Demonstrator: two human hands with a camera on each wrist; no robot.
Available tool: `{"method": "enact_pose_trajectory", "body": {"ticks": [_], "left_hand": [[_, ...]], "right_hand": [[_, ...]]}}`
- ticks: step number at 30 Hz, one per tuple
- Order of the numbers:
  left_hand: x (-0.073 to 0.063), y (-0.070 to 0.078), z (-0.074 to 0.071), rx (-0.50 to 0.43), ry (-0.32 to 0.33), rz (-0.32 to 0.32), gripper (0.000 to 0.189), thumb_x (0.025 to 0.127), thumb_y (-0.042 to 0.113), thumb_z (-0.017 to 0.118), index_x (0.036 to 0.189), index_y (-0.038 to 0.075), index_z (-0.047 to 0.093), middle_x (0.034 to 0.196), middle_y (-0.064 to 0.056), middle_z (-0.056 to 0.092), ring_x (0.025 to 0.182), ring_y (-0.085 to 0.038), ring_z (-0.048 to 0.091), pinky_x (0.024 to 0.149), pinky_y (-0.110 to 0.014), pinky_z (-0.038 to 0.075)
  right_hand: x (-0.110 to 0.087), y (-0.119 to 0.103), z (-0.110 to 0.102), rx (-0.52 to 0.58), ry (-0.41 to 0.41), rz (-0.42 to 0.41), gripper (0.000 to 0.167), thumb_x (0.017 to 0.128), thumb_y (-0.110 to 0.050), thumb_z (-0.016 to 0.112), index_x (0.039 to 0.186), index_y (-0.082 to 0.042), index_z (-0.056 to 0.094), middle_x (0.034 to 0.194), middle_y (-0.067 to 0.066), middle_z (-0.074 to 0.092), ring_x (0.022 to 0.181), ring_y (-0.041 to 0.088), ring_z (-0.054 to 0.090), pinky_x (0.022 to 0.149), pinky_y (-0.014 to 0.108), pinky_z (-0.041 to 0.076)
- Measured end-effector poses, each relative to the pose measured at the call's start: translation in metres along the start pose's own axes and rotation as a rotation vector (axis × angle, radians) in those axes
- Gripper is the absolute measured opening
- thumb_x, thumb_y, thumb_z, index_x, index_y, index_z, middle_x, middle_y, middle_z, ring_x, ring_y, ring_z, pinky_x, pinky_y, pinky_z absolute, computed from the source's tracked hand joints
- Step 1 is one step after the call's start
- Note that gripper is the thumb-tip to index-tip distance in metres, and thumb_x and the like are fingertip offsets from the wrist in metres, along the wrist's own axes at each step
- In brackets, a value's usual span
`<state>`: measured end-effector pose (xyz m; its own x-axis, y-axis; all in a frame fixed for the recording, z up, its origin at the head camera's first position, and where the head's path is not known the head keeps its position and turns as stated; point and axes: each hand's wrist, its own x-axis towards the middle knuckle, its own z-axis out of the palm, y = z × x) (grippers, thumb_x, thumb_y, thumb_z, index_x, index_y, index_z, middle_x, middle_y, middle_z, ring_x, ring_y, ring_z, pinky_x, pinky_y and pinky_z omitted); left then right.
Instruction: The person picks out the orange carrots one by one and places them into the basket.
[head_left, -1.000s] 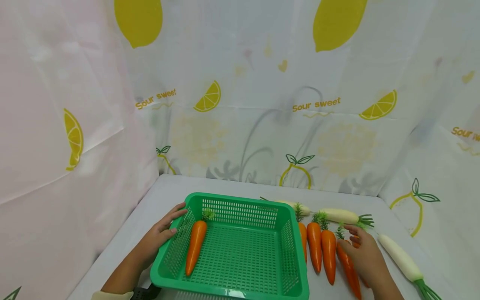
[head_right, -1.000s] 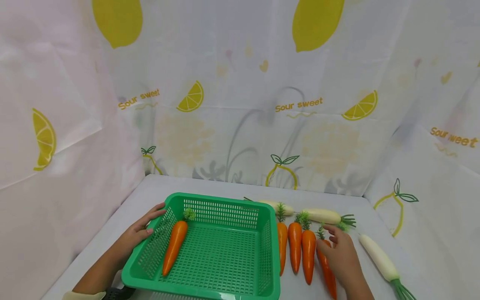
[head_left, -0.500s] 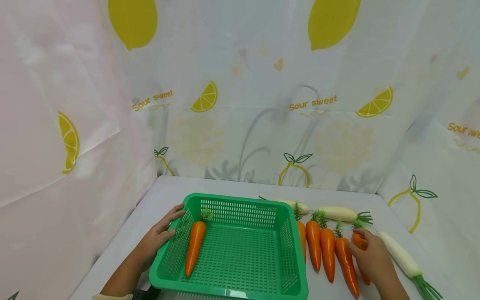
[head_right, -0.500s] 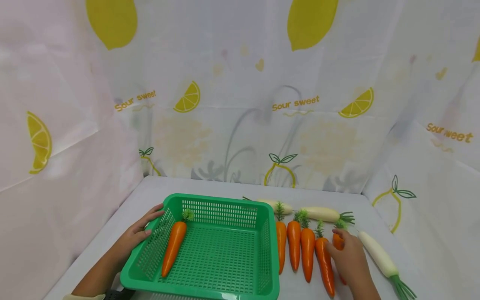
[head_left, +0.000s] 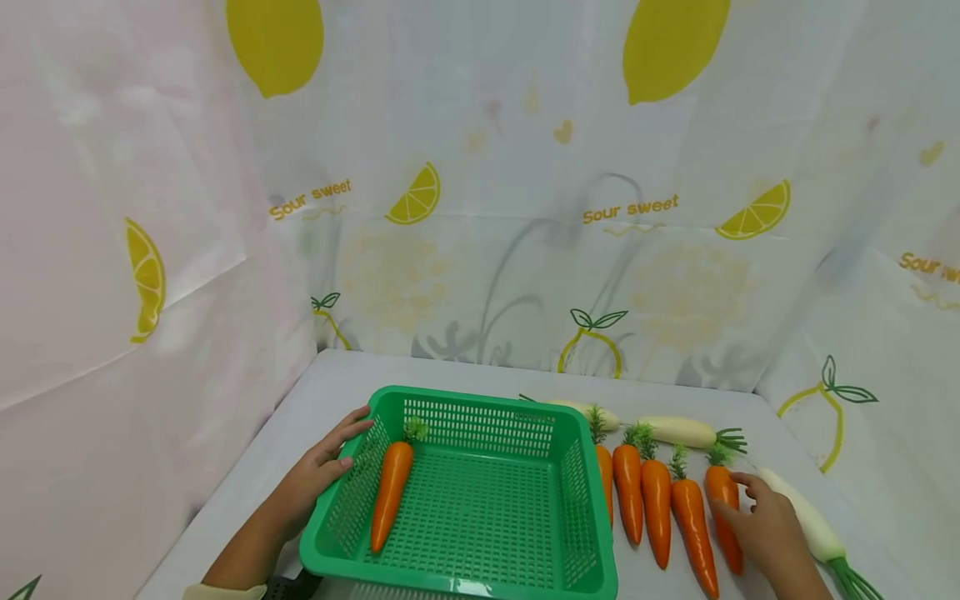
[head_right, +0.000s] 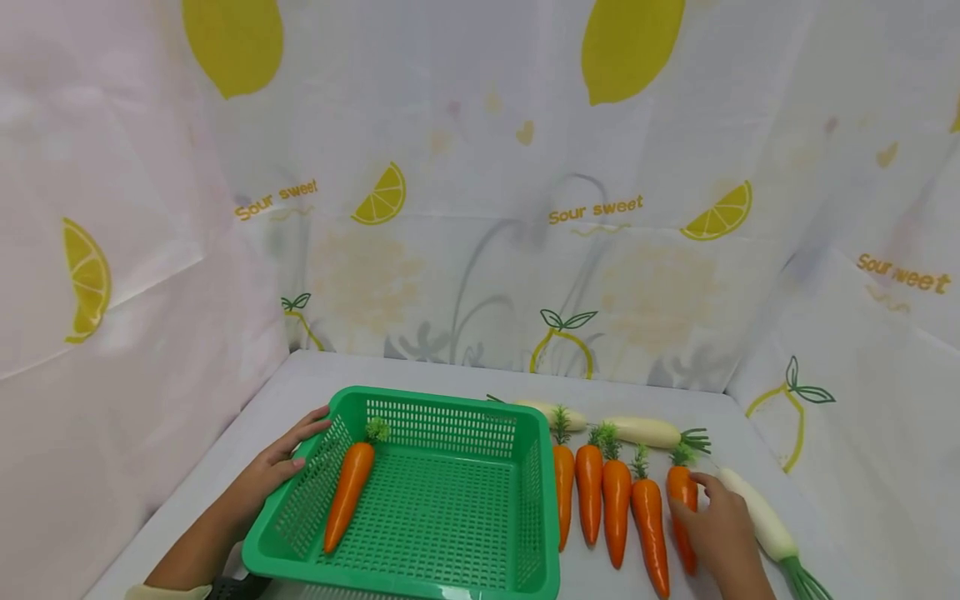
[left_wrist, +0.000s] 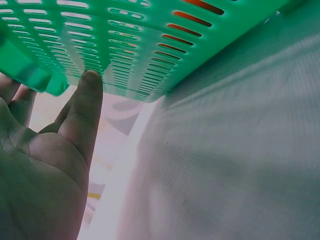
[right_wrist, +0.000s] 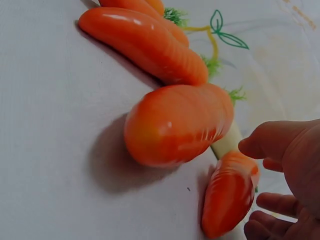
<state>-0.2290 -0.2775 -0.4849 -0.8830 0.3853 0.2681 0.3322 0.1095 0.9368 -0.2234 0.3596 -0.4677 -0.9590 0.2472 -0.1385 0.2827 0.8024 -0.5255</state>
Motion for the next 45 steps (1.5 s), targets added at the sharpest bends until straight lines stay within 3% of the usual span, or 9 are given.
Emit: {"method": "enact_pose_trajectory", "body": {"ticks": [5, 11, 21, 28, 45], "left_hand": [[-0.001, 0.002, 0.0, -0.004, 0.006, -0.008, 0.051, 0.111, 0.012, 0.039, 0.161, 0.002, 0.034, 0.176, -0.012, 0.006, 0.143, 0.011, 0.03, 0.102, -0.023, 0.048], [0.0, 0.005, 0.001, 0.017, 0.002, 0.026, 0.051, 0.111, 0.011, 0.038, 0.161, 0.001, 0.033, 0.177, -0.011, 0.008, 0.145, 0.012, 0.026, 0.102, -0.022, 0.047], [-0.002, 0.005, 0.001, 0.003, 0.014, -0.001, 0.051, 0.111, 0.013, 0.039, 0.161, 0.003, 0.034, 0.176, -0.013, 0.006, 0.143, 0.011, 0.03, 0.101, -0.023, 0.047], [-0.001, 0.003, 0.001, 0.046, 0.016, 0.024, 0.05, 0.111, 0.012, 0.038, 0.161, 0.002, 0.036, 0.176, -0.016, 0.008, 0.146, 0.015, 0.022, 0.105, -0.017, 0.041], [-0.001, 0.003, 0.001, 0.047, 0.012, 0.035, 0.05, 0.111, 0.012, 0.039, 0.16, 0.003, 0.037, 0.176, -0.017, 0.009, 0.145, 0.017, 0.022, 0.105, -0.018, 0.041]], "right_hand": [[0.002, 0.007, 0.002, 0.01, -0.042, 0.002, 0.082, 0.095, -0.035, 0.075, 0.151, 0.01, 0.035, 0.138, 0.049, 0.042, 0.119, 0.061, 0.053, 0.093, 0.064, 0.052], [0.005, 0.012, 0.0, 0.034, -0.057, -0.04, 0.092, 0.096, -0.034, 0.073, 0.159, 0.009, 0.021, 0.143, 0.05, 0.036, 0.124, 0.063, 0.051, 0.096, 0.066, 0.05], [0.006, 0.015, 0.001, 0.05, -0.101, -0.034, 0.085, 0.099, -0.032, 0.069, 0.159, 0.009, 0.024, 0.151, 0.046, 0.033, 0.129, 0.061, 0.048, 0.095, 0.061, 0.053], [0.002, 0.018, 0.005, 0.08, -0.125, -0.006, 0.086, 0.1, -0.036, 0.068, 0.16, 0.006, 0.024, 0.15, 0.046, 0.034, 0.128, 0.061, 0.048, 0.091, 0.058, 0.055], [-0.003, 0.017, 0.006, 0.1, -0.108, 0.004, 0.08, 0.101, -0.037, 0.066, 0.159, 0.004, 0.029, 0.151, 0.045, 0.036, 0.131, 0.062, 0.044, 0.092, 0.059, 0.054]]}}
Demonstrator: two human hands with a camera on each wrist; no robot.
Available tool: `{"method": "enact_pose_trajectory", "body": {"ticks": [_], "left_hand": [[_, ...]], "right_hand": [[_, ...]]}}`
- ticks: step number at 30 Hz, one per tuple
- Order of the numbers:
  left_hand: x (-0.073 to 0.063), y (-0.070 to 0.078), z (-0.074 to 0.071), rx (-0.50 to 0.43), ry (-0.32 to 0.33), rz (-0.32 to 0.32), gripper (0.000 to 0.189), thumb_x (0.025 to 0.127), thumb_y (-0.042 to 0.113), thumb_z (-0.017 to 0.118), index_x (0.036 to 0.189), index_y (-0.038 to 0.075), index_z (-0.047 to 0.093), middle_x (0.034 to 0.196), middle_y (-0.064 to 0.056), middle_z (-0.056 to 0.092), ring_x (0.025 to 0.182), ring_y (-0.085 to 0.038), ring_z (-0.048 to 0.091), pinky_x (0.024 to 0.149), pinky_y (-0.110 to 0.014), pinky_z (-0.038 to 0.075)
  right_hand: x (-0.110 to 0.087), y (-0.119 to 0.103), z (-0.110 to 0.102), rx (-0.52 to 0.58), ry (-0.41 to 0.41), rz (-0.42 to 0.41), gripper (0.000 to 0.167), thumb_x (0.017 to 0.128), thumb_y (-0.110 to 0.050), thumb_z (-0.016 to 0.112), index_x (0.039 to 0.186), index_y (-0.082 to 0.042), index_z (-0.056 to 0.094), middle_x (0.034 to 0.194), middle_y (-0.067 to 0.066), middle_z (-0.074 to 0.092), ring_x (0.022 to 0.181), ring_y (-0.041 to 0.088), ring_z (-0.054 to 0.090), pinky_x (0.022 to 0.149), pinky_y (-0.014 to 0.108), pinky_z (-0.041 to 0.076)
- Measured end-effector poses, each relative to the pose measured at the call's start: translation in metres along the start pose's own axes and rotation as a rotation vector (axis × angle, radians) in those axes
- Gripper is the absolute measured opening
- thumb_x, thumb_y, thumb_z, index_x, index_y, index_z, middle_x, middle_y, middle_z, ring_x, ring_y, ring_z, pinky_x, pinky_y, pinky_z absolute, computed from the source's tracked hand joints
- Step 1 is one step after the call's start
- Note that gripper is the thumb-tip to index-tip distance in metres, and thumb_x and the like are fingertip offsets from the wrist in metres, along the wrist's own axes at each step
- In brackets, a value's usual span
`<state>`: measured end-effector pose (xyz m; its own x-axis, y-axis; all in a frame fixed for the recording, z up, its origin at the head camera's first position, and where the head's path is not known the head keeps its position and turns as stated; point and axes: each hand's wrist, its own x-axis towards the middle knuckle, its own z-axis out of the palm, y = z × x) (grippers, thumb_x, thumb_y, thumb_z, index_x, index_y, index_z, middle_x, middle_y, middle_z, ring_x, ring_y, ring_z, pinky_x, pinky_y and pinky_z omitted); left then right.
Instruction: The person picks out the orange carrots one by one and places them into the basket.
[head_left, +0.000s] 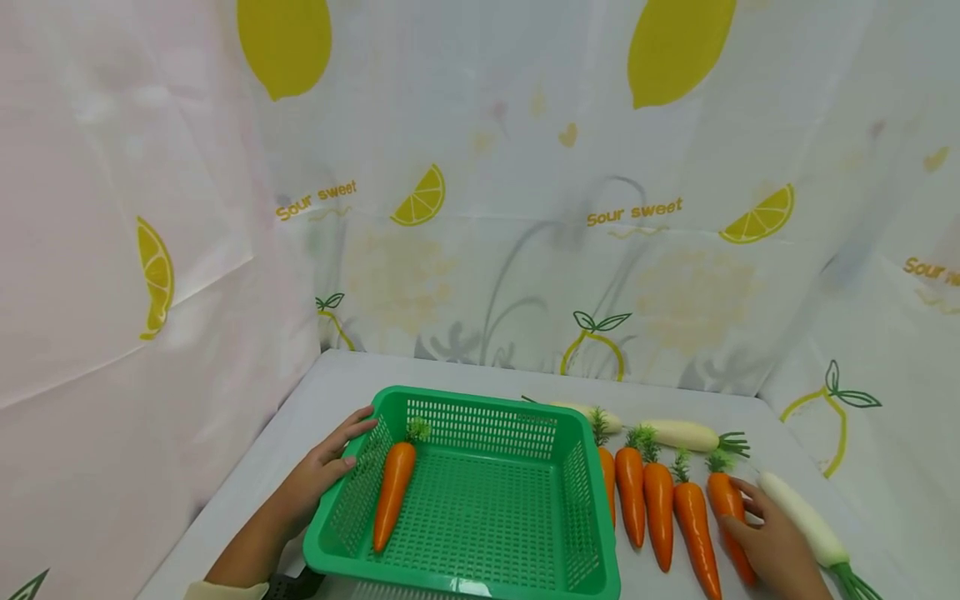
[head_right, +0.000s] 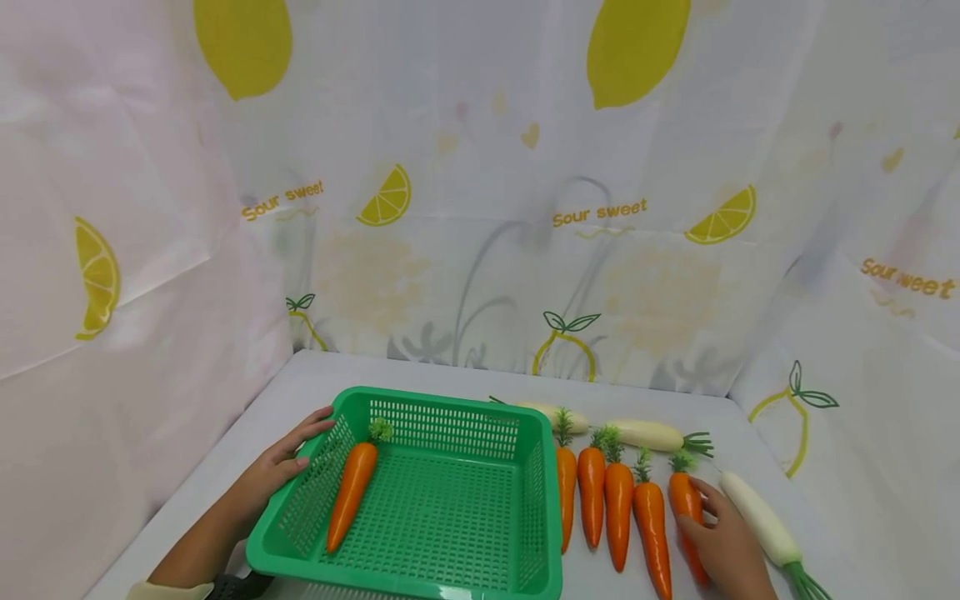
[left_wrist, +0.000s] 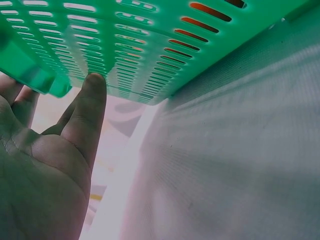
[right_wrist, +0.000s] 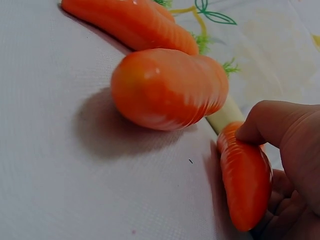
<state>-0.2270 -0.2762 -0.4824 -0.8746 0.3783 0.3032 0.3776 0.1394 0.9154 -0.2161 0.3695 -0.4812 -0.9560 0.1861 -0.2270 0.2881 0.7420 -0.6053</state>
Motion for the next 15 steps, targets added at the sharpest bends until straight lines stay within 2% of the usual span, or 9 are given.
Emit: {"method": "enact_pose_trajectory", "body": {"ticks": [6, 10, 15], "left_hand": [[-0.0008, -0.0004, 0.0005, -0.003, -0.007, 0.007, 0.05, 0.111, 0.012, 0.039, 0.16, 0.002, 0.036, 0.176, -0.017, 0.009, 0.145, 0.016, 0.021, 0.105, -0.017, 0.04], [-0.0001, 0.0007, 0.0013, -0.005, -0.001, -0.01, 0.05, 0.111, 0.012, 0.039, 0.16, 0.003, 0.037, 0.176, -0.015, 0.009, 0.146, 0.016, 0.022, 0.106, -0.017, 0.04], [-0.0004, 0.0008, 0.0012, 0.01, 0.007, -0.013, 0.05, 0.111, 0.012, 0.039, 0.16, 0.004, 0.038, 0.176, -0.016, 0.01, 0.146, 0.016, 0.023, 0.106, -0.016, 0.038]], "right_hand": [[-0.0012, -0.0006, 0.0006, 0.044, 0.004, 0.022, 0.081, 0.102, -0.039, 0.065, 0.16, 0.003, 0.028, 0.151, 0.045, 0.035, 0.132, 0.062, 0.041, 0.092, 0.06, 0.054], [-0.0015, -0.0008, 0.0009, 0.068, 0.01, 0.04, 0.081, 0.103, -0.039, 0.064, 0.161, 0.002, 0.027, 0.151, 0.044, 0.034, 0.133, 0.062, 0.039, 0.093, 0.06, 0.054], [-0.0015, -0.0018, 0.0013, 0.086, 0.011, 0.032, 0.081, 0.103, -0.039, 0.063, 0.162, 0.002, 0.026, 0.153, 0.044, 0.032, 0.135, 0.063, 0.039, 0.095, 0.061, 0.053]]}}
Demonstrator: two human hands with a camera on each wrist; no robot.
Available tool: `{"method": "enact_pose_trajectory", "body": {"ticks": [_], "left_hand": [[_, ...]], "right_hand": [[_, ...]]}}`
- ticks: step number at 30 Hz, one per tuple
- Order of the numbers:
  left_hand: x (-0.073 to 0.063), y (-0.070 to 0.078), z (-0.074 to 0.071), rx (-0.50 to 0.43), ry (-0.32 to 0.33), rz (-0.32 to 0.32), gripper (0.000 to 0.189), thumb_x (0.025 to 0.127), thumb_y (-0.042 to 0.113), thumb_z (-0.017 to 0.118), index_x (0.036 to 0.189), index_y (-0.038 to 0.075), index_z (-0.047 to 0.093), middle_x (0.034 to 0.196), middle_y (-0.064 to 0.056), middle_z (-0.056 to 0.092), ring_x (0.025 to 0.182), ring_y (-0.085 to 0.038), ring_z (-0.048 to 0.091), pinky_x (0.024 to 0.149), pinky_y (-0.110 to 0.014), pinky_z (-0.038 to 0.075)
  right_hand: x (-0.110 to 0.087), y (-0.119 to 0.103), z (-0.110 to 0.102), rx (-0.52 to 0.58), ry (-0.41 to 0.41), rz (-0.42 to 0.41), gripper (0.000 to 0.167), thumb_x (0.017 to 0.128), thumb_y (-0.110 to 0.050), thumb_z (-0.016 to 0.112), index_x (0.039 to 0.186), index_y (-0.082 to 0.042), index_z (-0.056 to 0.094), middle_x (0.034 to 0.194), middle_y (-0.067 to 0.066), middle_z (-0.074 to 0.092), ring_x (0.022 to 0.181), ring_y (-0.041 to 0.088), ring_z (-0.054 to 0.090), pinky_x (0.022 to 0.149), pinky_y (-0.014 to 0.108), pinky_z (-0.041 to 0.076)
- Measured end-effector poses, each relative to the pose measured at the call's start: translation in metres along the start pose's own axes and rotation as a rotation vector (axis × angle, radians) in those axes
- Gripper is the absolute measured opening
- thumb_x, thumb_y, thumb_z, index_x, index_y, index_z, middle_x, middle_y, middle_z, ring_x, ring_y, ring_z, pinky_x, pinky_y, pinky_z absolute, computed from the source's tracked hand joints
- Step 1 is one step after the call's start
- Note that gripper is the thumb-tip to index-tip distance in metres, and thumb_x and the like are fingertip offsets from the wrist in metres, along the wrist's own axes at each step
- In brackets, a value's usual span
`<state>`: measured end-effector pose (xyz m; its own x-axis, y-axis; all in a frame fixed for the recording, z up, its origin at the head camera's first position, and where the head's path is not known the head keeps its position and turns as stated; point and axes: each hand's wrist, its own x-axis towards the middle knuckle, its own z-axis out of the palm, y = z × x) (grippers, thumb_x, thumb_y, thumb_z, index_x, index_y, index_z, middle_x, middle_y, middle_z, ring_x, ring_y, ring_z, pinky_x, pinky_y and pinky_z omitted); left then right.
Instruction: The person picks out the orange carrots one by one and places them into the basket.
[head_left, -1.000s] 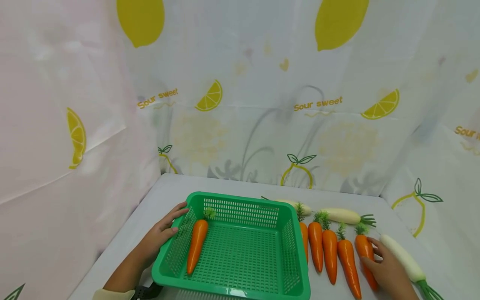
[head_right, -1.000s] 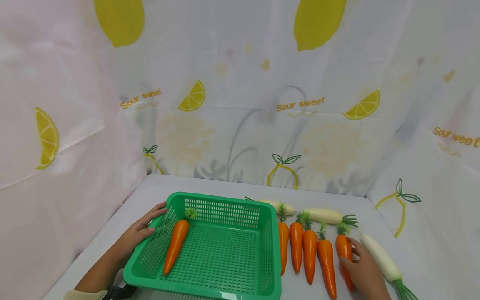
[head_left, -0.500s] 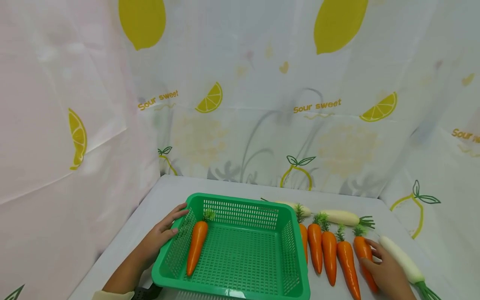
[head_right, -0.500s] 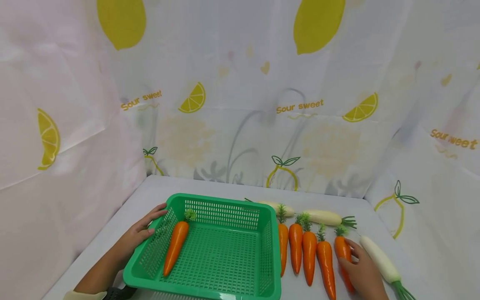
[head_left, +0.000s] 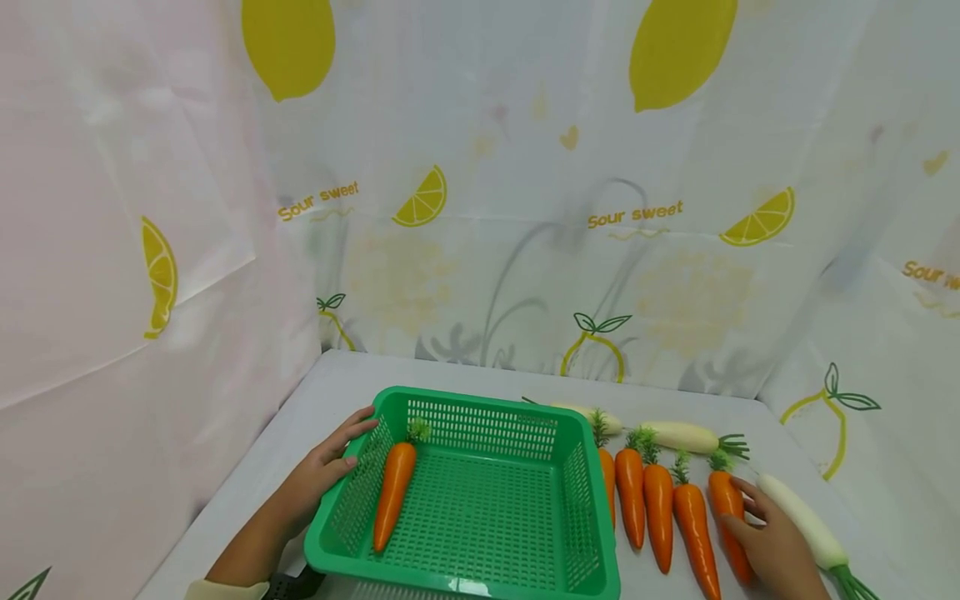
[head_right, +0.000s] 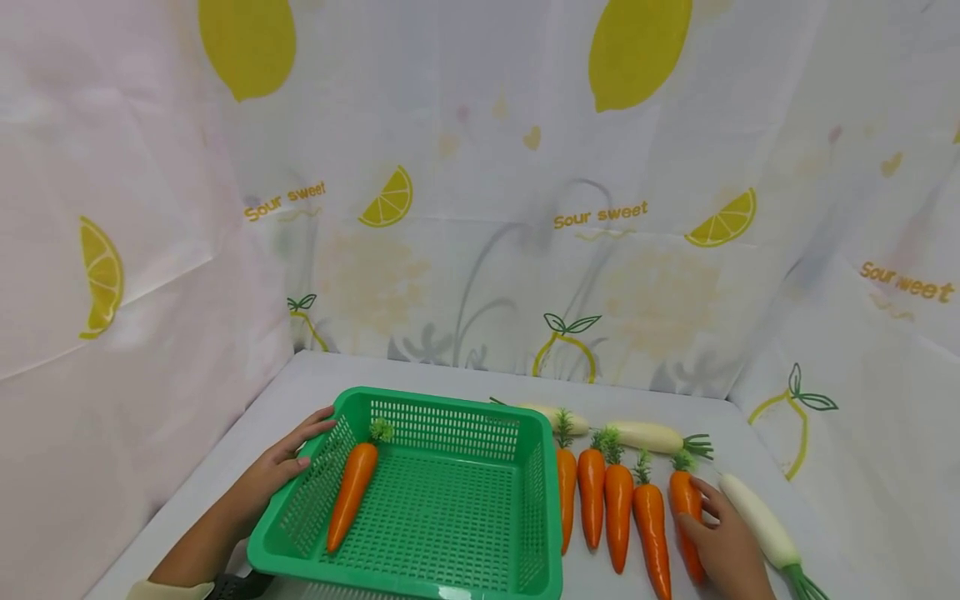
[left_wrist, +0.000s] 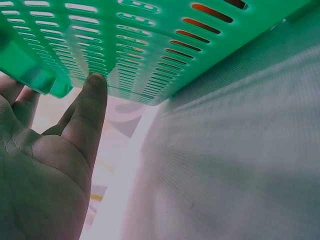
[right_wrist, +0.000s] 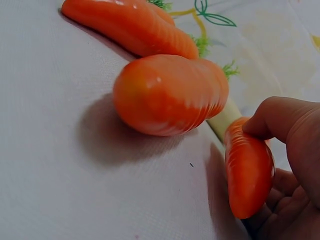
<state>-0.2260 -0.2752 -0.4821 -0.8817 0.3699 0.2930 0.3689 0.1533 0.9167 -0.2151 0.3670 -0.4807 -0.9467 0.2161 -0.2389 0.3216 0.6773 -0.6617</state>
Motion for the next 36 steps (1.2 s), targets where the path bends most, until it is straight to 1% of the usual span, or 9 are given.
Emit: {"method": "enact_pose_trajectory", "body": {"ticks": [8, 17, 23, 26, 29, 32, 34, 36], "left_hand": [[-0.001, -0.001, -0.001, 0.002, -0.01, 0.007, 0.05, 0.111, 0.012, 0.038, 0.161, 0.003, 0.037, 0.176, -0.016, 0.009, 0.147, 0.016, 0.021, 0.107, -0.016, 0.038], [-0.001, -0.003, -0.001, -0.019, -0.015, -0.001, 0.051, 0.111, 0.012, 0.038, 0.161, 0.003, 0.035, 0.176, -0.015, 0.007, 0.146, 0.017, 0.021, 0.106, -0.016, 0.04], [0.0, -0.003, -0.001, -0.011, -0.018, -0.002, 0.051, 0.111, 0.012, 0.038, 0.161, 0.004, 0.036, 0.176, -0.014, 0.008, 0.147, 0.016, 0.019, 0.106, -0.015, 0.038], [-0.001, -0.001, -0.001, -0.008, -0.014, -0.009, 0.051, 0.111, 0.013, 0.039, 0.161, 0.004, 0.036, 0.176, -0.014, 0.008, 0.147, 0.017, 0.019, 0.106, -0.014, 0.036], [0.0, 0.001, -0.002, -0.009, -0.01, -0.016, 0.051, 0.111, 0.013, 0.04, 0.161, 0.004, 0.036, 0.176, -0.017, 0.008, 0.146, 0.017, 0.019, 0.106, -0.013, 0.036], [0.0, 0.002, -0.001, -0.009, -0.008, -0.017, 0.051, 0.111, 0.013, 0.04, 0.161, 0.003, 0.037, 0.175, -0.019, 0.007, 0.146, 0.017, 0.019, 0.106, -0.013, 0.036], [0.0, 0.002, -0.001, -0.008, -0.006, -0.019, 0.05, 0.111, 0.014, 0.041, 0.16, 0.003, 0.037, 0.175, -0.019, 0.007, 0.145, 0.017, 0.019, 0.106, -0.014, 0.037], [0.0, 0.002, -0.001, -0.007, -0.005, -0.017, 0.05, 0.111, 0.014, 0.041, 0.16, 0.003, 0.037, 0.176, -0.017, 0.008, 0.145, 0.017, 0.019, 0.105, -0.014, 0.037]], "right_hand": [[-0.001, -0.002, 0.001, 0.024, -0.003, -0.009, 0.082, 0.103, -0.038, 0.062, 0.163, 0.001, 0.024, 0.153, 0.045, 0.031, 0.136, 0.064, 0.038, 0.096, 0.061, 0.053], [0.0, -0.003, 0.002, 0.017, 0.002, -0.036, 0.085, 0.103, -0.047, 0.06, 0.163, 0.001, 0.025, 0.155, 0.045, 0.031, 0.138, 0.063, 0.038, 0.096, 0.059, 0.054], [0.0, -0.003, 0.001, 0.055, -0.006, -0.015, 0.083, 0.104, -0.044, 0.06, 0.164, 0.0, 0.022, 0.157, 0.043, 0.029, 0.14, 0.061, 0.034, 0.099, 0.061, 0.052], [-0.001, -0.005, 0.001, 0.073, -0.007, -0.006, 0.082, 0.105, -0.042, 0.059, 0.165, -0.001, 0.021, 0.157, 0.042, 0.028, 0.14, 0.061, 0.035, 0.097, 0.059, 0.054], [-0.002, -0.007, 0.001, 0.101, 0.003, 0.006, 0.083, 0.105, -0.04, 0.059, 0.166, -0.002, 0.019, 0.156, 0.043, 0.028, 0.138, 0.061, 0.037, 0.089, 0.051, 0.058], [-0.003, -0.01, 0.001, 0.172, 0.009, 0.022, 0.086, 0.105, -0.036, 0.06, 0.168, -0.007, 0.011, 0.156, 0.045, 0.026, 0.135, 0.059, 0.04, 0.082, 0.044, 0.06], [-0.004, -0.013, 0.0, 0.22, 0.002, 0.029, 0.088, 0.105, -0.035, 0.061, 0.169, -0.011, 0.006, 0.157, 0.045, 0.023, 0.137, 0.059, 0.039, 0.081, 0.042, 0.061], [-0.006, -0.016, -0.001, 0.253, -0.006, 0.031, 0.089, 0.105, -0.036, 0.06, 0.17, -0.015, 0.003, 0.159, 0.045, 0.02, 0.138, 0.058, 0.038, 0.083, 0.043, 0.06]]}}
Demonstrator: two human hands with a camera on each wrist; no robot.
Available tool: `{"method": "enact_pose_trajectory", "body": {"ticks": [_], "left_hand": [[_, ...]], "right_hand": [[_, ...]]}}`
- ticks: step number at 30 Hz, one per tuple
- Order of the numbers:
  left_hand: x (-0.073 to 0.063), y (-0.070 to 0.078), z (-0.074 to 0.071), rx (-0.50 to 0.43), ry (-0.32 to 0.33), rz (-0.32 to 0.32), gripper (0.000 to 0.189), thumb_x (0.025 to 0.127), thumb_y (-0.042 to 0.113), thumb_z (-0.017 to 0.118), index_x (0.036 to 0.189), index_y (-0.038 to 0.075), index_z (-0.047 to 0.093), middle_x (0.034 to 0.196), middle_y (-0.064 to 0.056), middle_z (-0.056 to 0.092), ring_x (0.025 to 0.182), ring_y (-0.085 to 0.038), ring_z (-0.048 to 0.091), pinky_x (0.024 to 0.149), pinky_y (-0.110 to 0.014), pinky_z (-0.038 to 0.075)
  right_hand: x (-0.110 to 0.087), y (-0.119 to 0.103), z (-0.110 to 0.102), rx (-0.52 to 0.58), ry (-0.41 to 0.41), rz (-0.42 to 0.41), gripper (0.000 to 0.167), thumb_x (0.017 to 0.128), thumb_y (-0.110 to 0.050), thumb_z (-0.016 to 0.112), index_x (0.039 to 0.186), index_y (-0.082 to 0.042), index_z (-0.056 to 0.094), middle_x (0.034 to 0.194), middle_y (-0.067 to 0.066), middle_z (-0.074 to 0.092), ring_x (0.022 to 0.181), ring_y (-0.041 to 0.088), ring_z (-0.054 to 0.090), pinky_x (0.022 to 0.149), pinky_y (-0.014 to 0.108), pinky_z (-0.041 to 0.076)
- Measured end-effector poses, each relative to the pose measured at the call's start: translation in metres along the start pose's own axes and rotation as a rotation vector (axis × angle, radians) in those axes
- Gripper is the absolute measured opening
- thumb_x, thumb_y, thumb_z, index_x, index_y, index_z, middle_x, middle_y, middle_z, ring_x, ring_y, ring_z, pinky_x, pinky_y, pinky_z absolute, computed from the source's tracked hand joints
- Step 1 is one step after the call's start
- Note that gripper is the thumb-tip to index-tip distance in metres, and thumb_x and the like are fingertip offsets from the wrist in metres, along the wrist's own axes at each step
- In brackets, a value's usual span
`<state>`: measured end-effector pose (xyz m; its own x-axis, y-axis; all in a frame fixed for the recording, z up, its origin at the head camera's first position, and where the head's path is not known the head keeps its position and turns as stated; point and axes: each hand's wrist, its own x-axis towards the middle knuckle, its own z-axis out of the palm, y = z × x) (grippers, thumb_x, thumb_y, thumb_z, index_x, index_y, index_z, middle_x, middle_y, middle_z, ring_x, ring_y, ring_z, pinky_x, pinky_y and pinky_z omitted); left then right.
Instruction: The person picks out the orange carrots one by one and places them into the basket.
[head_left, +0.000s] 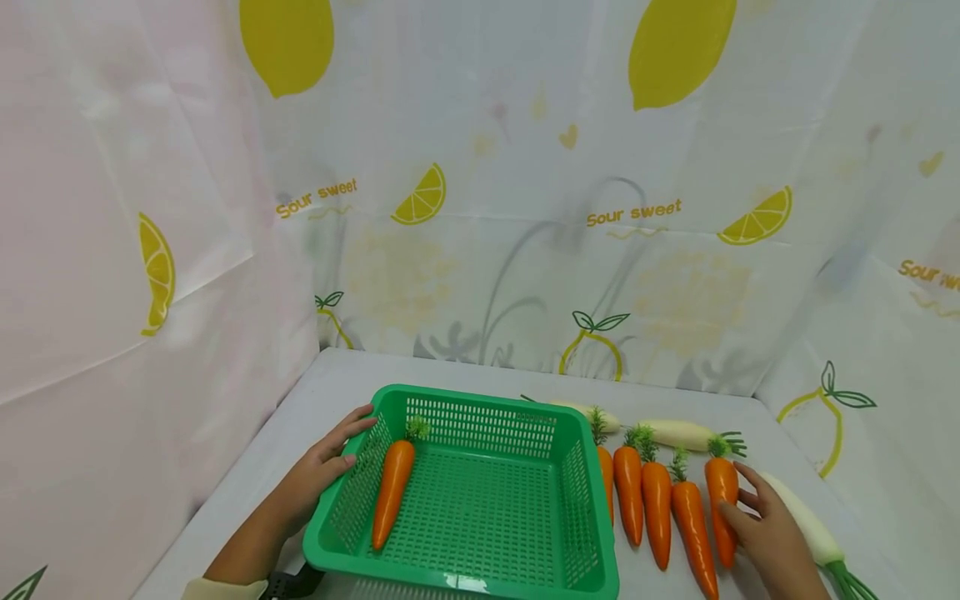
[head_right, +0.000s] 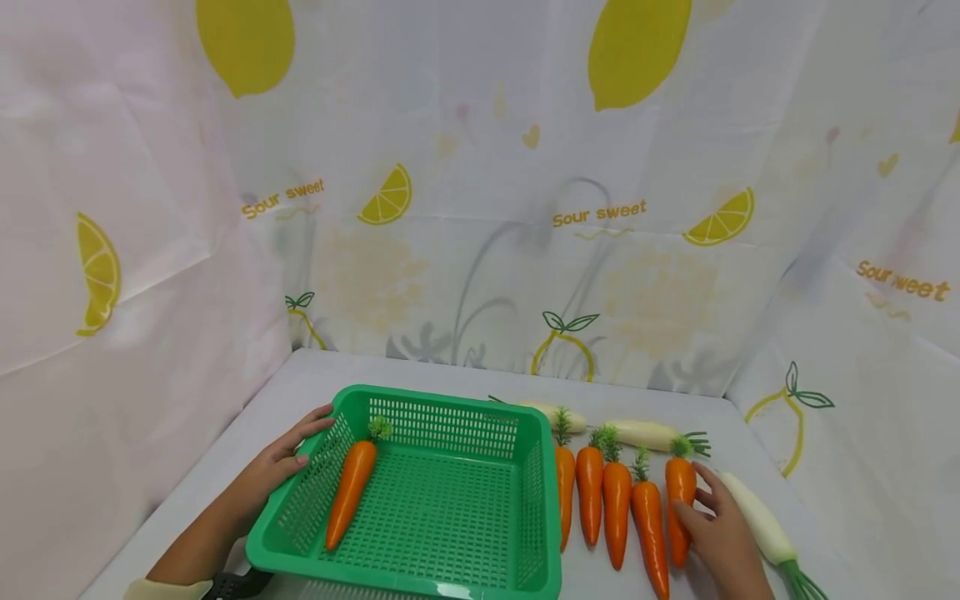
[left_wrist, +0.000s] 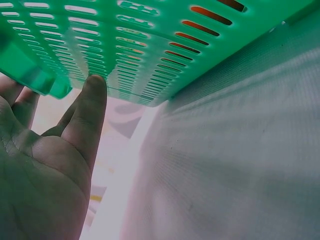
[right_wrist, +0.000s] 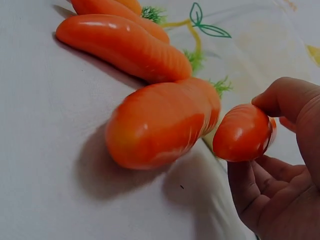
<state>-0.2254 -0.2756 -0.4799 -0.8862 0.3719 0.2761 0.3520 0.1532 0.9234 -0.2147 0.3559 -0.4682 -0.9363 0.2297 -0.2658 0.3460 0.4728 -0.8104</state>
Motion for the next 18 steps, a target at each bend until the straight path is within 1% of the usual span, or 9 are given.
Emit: {"method": "enact_pose_trajectory", "body": {"ticks": [3, 6, 9, 12, 18], "left_hand": [[0.001, -0.002, 0.0, -0.01, -0.001, 0.004, 0.05, 0.111, 0.014, 0.041, 0.16, 0.003, 0.038, 0.176, -0.015, 0.009, 0.145, 0.017, 0.02, 0.105, -0.014, 0.038], [0.003, -0.003, 0.001, -0.022, -0.007, 0.023, 0.05, 0.111, 0.013, 0.04, 0.16, 0.002, 0.037, 0.176, -0.015, 0.009, 0.146, 0.016, 0.021, 0.106, -0.015, 0.038], [0.004, -0.003, 0.002, -0.025, -0.011, 0.039, 0.05, 0.111, 0.011, 0.039, 0.16, 0.001, 0.037, 0.176, -0.016, 0.008, 0.146, 0.016, 0.02, 0.106, -0.015, 0.038], [0.004, -0.003, 0.002, -0.01, -0.006, 0.038, 0.05, 0.111, 0.011, 0.039, 0.16, 0.001, 0.037, 0.176, -0.015, 0.01, 0.146, 0.016, 0.02, 0.106, -0.014, 0.037], [0.002, -0.003, 0.0, -0.01, 0.001, 0.017, 0.05, 0.111, 0.012, 0.04, 0.16, 0.002, 0.037, 0.176, -0.012, 0.011, 0.145, 0.016, 0.024, 0.104, -0.016, 0.04]], "right_hand": [[-0.002, -0.003, 0.001, 0.013, -0.021, -0.001, 0.088, 0.105, -0.039, 0.06, 0.17, -0.016, 0.004, 0.161, 0.044, 0.016, 0.142, 0.057, 0.033, 0.089, 0.045, 0.059], [-0.004, -0.006, 0.0, 0.015, -0.035, -0.003, 0.089, 0.105, -0.041, 0.06, 0.17, -0.015, 0.004, 0.162, 0.043, 0.014, 0.144, 0.057, 0.028, 0.094, 0.048, 0.058], [-0.005, -0.009, -0.001, 0.026, -0.045, -0.009, 0.09, 0.105, -0.04, 0.06, 0.17, -0.015, 0.002, 0.164, 0.042, 0.012, 0.146, 0.056, 0.026, 0.095, 0.049, 0.057], [-0.006, -0.012, 0.0, 0.045, -0.053, -0.021, 0.09, 0.106, -0.039, 0.059, 0.17, -0.015, 0.0, 0.164, 0.041, 0.011, 0.146, 0.055, 0.026, 0.095, 0.046, 0.058], [-0.008, -0.017, 0.004, 0.1, -0.08, -0.059, 0.089, 0.108, -0.038, 0.058, 0.17, -0.017, -0.001, 0.165, 0.04, 0.009, 0.146, 0.054, 0.029, 0.095, 0.044, 0.058]]}}
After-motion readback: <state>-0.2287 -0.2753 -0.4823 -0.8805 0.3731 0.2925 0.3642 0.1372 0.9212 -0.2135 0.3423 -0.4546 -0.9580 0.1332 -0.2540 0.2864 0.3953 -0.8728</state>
